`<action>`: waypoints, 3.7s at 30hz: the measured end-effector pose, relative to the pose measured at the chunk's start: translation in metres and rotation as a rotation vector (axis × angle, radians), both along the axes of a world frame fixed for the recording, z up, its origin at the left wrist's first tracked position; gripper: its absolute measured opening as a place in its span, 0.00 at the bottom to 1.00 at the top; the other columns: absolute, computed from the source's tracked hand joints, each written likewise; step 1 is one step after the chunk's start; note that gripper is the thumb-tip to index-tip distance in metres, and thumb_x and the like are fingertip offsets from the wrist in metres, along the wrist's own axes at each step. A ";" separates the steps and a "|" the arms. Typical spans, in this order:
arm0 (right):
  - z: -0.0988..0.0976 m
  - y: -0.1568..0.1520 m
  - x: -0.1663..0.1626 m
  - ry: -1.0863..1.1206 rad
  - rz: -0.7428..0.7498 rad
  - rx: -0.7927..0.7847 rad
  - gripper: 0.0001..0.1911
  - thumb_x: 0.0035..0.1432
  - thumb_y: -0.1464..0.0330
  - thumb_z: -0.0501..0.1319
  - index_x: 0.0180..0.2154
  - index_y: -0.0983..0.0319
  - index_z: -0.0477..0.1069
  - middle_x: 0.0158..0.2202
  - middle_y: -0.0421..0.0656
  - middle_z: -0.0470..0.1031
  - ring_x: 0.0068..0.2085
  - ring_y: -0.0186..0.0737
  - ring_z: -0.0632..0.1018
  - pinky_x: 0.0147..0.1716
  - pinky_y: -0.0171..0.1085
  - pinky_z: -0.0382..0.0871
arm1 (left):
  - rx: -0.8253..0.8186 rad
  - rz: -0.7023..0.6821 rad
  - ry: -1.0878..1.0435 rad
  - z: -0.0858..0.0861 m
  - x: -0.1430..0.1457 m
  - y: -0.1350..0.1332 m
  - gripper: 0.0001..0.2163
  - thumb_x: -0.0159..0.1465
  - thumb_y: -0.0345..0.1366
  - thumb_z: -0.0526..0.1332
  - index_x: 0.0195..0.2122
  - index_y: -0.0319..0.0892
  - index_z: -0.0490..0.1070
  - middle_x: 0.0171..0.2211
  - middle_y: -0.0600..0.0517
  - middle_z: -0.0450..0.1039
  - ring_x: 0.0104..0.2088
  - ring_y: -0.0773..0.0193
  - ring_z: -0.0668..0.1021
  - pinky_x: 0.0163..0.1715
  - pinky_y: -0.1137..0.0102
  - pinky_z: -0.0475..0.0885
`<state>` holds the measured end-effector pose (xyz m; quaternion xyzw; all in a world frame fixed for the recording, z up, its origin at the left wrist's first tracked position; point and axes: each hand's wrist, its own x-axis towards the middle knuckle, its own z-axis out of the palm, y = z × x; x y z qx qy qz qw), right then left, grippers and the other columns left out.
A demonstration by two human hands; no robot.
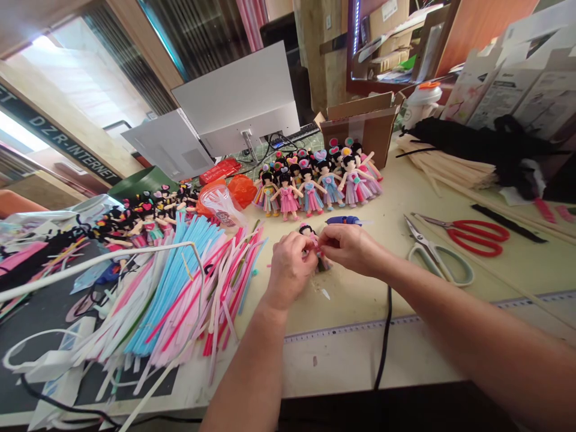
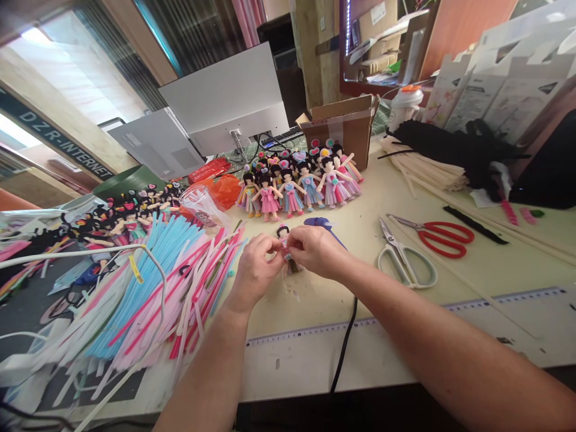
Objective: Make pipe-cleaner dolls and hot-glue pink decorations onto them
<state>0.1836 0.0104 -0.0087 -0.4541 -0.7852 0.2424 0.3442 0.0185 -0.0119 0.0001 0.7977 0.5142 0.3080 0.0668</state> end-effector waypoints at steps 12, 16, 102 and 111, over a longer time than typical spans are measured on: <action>-0.005 0.000 -0.001 -0.062 0.030 0.114 0.06 0.50 0.75 0.57 0.23 0.62 0.66 0.24 0.39 0.68 0.26 0.32 0.66 0.27 0.32 0.55 | 0.049 0.039 0.228 0.001 0.001 -0.004 0.04 0.62 0.29 0.58 0.33 0.43 0.71 0.34 0.50 0.74 0.39 0.58 0.73 0.38 0.63 0.62; -0.007 0.000 -0.001 -0.067 0.042 0.139 0.06 0.50 0.75 0.57 0.23 0.62 0.65 0.24 0.39 0.67 0.26 0.32 0.66 0.27 0.32 0.55 | 0.069 0.030 0.257 0.001 0.000 -0.005 0.04 0.63 0.30 0.57 0.35 0.43 0.71 0.35 0.50 0.74 0.40 0.58 0.73 0.38 0.63 0.61; 0.009 0.002 -0.004 0.649 0.051 -0.684 0.22 0.37 0.52 0.72 0.23 0.63 0.70 0.19 0.38 0.71 0.21 0.29 0.71 0.22 0.31 0.67 | -0.606 -0.074 -0.732 0.001 -0.009 0.007 0.13 0.57 0.45 0.65 0.31 0.38 0.73 0.29 0.53 0.73 0.30 0.68 0.71 0.33 0.71 0.66; 0.006 0.003 -0.005 0.699 0.020 -0.676 0.25 0.34 0.49 0.72 0.21 0.63 0.69 0.18 0.37 0.70 0.21 0.29 0.71 0.21 0.31 0.68 | -0.569 -0.045 -0.790 -0.002 -0.009 0.009 0.10 0.56 0.41 0.65 0.31 0.38 0.73 0.28 0.54 0.73 0.29 0.68 0.72 0.33 0.72 0.67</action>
